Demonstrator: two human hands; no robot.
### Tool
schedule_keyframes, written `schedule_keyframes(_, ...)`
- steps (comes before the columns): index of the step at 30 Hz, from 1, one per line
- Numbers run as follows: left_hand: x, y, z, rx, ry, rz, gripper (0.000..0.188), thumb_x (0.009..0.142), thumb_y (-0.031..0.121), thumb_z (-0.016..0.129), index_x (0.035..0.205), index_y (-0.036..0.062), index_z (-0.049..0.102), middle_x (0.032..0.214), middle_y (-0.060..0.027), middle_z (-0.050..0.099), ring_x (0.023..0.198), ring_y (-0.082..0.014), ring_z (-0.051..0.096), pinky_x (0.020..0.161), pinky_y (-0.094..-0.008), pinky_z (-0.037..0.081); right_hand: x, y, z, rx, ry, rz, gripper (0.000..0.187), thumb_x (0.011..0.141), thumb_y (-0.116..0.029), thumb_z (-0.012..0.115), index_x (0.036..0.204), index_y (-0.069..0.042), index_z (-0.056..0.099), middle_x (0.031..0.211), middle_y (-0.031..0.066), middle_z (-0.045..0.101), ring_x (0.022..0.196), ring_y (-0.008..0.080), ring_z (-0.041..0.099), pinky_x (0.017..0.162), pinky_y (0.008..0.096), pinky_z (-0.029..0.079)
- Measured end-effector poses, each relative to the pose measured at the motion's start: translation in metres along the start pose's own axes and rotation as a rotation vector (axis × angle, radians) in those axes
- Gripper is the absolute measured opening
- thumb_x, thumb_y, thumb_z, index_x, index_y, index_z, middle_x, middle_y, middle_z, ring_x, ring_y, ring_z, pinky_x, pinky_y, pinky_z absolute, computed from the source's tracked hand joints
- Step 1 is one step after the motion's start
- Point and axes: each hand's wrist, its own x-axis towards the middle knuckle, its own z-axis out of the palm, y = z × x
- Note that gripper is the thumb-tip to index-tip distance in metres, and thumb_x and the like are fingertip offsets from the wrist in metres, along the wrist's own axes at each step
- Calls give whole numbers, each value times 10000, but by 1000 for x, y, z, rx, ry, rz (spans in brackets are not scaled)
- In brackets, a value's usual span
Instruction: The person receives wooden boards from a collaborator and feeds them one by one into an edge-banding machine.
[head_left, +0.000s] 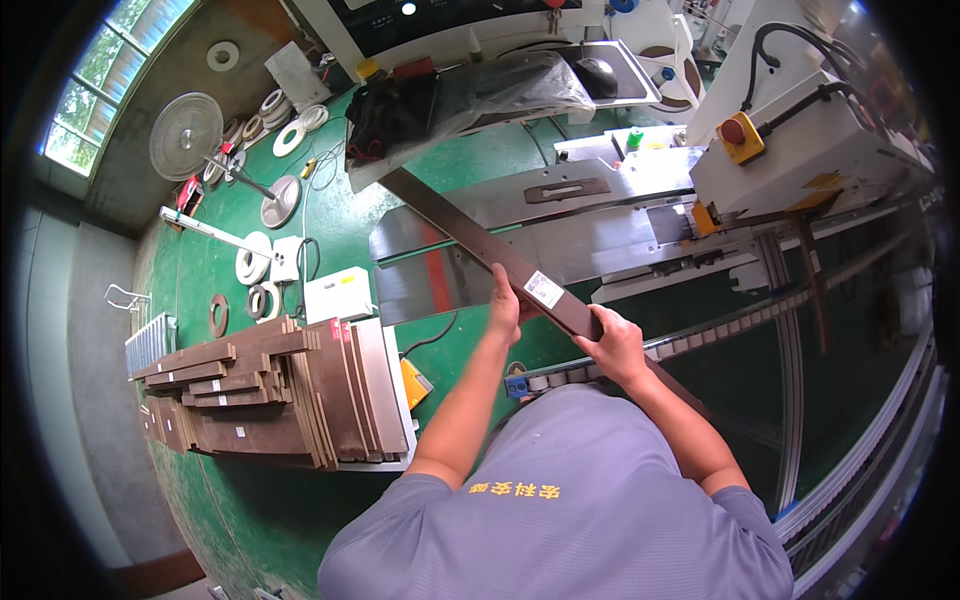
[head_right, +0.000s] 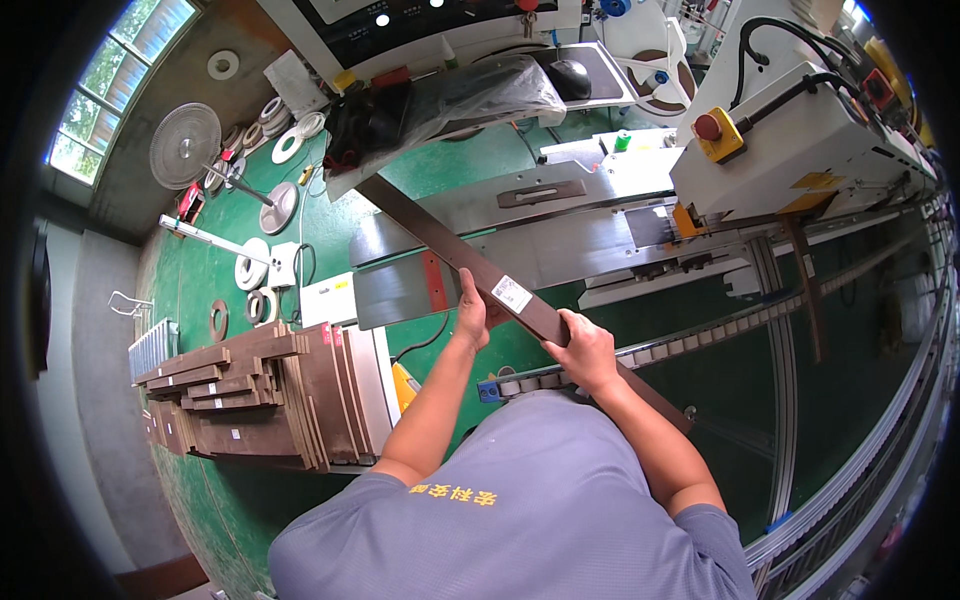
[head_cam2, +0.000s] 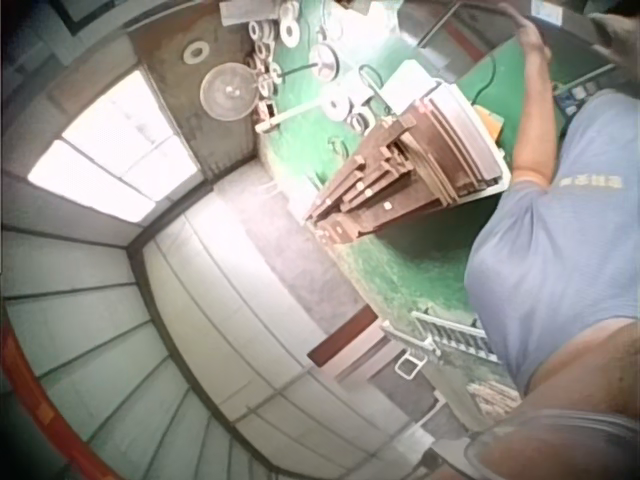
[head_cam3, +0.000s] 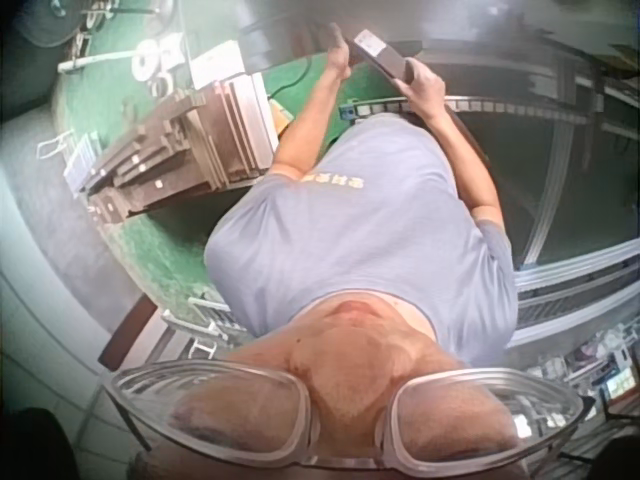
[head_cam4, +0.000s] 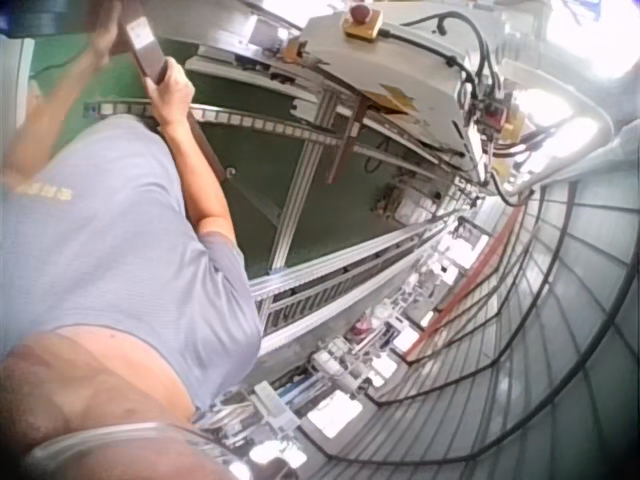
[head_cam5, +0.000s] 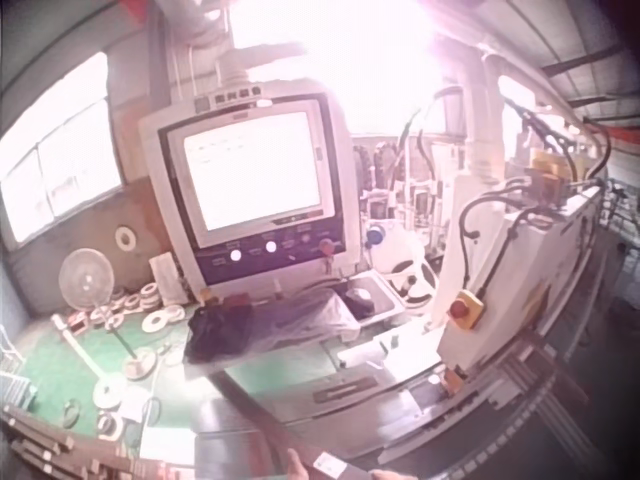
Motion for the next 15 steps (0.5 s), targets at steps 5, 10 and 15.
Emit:
schedule_keyframes(5, 7, 41, -34, -44, 46, 78, 682, 940, 659, 395, 1192, 48, 568, 1038, -134, 701, 907, -261, 702, 821, -402, 578, 2, -9, -9, -40, 39, 17, 535, 703, -218, 812, 1154, -20, 603, 1032, 174, 679, 900, 344, 669, 775, 400, 547)
schedule_keyframes(10, 49, 80, -74, 266, 134, 242, 351, 955, 216, 616, 1197, -14, 508, 930, -151, 690, 815, -249, 709, 662, -325, 597, -24, 7, -61, -88, 83, 57, 545, 676, -157, 814, 1166, -32, 612, 1068, 158, 679, 949, 327, 668, 812, 383, 549)
schedule_keyframes(15, 45, 92, -64, 605, 343, 424, 312, 942, 261, 617, 1065, -15, 542, 907, -152, 667, 773, -217, 684, 679, -336, 592, -91, 23, -103, -76, 115, 196, 526, 650, -135, 809, 1129, -16, 628, 1039, 169, 677, 924, 346, 664, 795, 380, 541)
